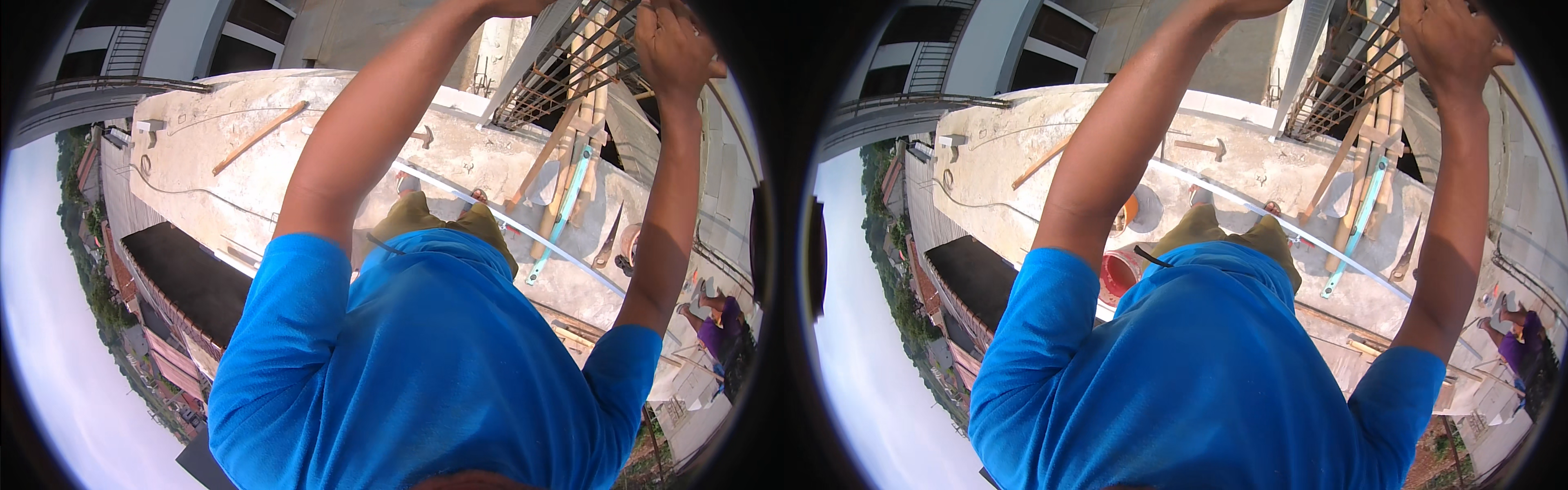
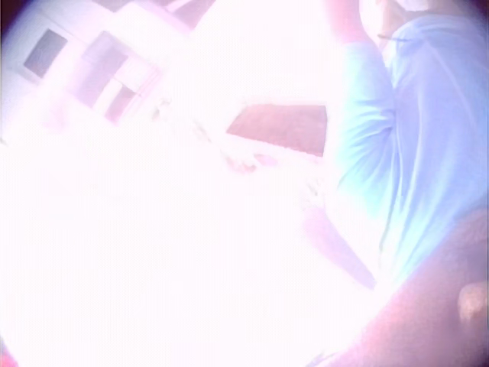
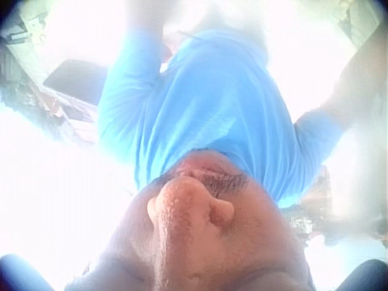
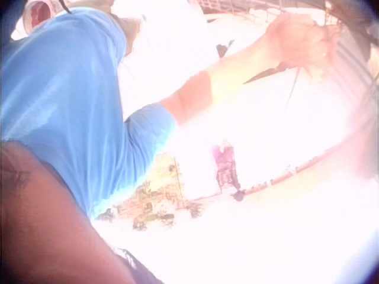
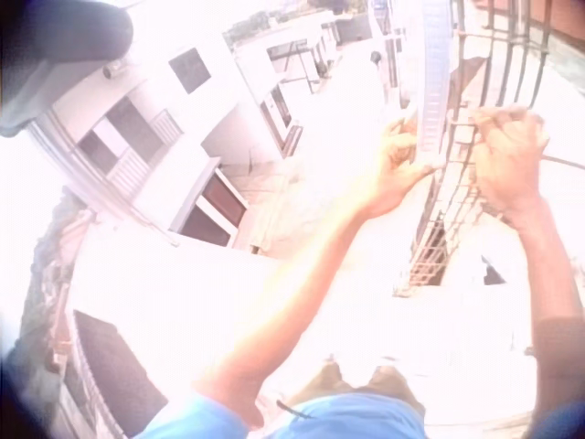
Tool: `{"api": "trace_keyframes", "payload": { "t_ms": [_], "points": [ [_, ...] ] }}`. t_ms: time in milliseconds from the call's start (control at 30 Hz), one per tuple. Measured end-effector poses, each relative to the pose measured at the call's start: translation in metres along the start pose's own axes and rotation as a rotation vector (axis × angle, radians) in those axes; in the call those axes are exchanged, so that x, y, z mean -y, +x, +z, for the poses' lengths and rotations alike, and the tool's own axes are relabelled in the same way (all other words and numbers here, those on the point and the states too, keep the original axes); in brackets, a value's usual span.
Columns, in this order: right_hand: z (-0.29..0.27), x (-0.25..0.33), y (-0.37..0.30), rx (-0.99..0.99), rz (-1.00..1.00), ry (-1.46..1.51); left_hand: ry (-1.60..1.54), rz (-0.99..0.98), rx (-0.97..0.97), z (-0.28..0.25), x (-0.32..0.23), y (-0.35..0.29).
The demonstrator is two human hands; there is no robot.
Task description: The person positions a white foam block and a wooden plank against a vertical rebar column on a construction site. They then lift a long metal bar and secure it to the rebar using wire ties, twisting the wire with their hands to fasten the bar in place.
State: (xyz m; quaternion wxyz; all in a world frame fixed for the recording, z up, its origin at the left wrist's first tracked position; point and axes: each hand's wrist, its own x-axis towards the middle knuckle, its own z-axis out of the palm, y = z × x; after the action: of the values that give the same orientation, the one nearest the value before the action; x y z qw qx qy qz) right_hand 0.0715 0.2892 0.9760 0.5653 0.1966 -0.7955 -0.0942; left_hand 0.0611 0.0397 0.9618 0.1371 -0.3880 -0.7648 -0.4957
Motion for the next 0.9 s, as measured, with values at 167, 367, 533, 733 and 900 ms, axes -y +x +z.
{"api": "trace_keyframes", "payload": {
  "t_ms": [167, 367, 533, 733, 900],
  "points": [
    [-0.048, 0.049, 0.027, 0.221, 0.417, 0.325, -0.546, -0.193, 0.029, 0.002, 0.004, -0.014],
    [-0.040, 0.055, 0.020, 0.174, 0.560, 0.240, -0.242, -0.146, -0.022, 0.006, -0.010, -0.004],
    [-0.088, 0.032, -0.007, 0.082, 0.429, 0.248, -0.053, -0.095, -0.056, 0.010, -0.011, -0.002],
    [-0.138, 0.044, -0.112, 0.101, 0.552, 0.262, -0.018, -0.205, -0.146, 0.012, -0.021, -0.013],
    [-0.198, 0.083, -0.252, 0.501, 1.484, 1.055, 0.088, -0.115, -0.134, 0.025, -0.008, -0.006]
  ]
}}
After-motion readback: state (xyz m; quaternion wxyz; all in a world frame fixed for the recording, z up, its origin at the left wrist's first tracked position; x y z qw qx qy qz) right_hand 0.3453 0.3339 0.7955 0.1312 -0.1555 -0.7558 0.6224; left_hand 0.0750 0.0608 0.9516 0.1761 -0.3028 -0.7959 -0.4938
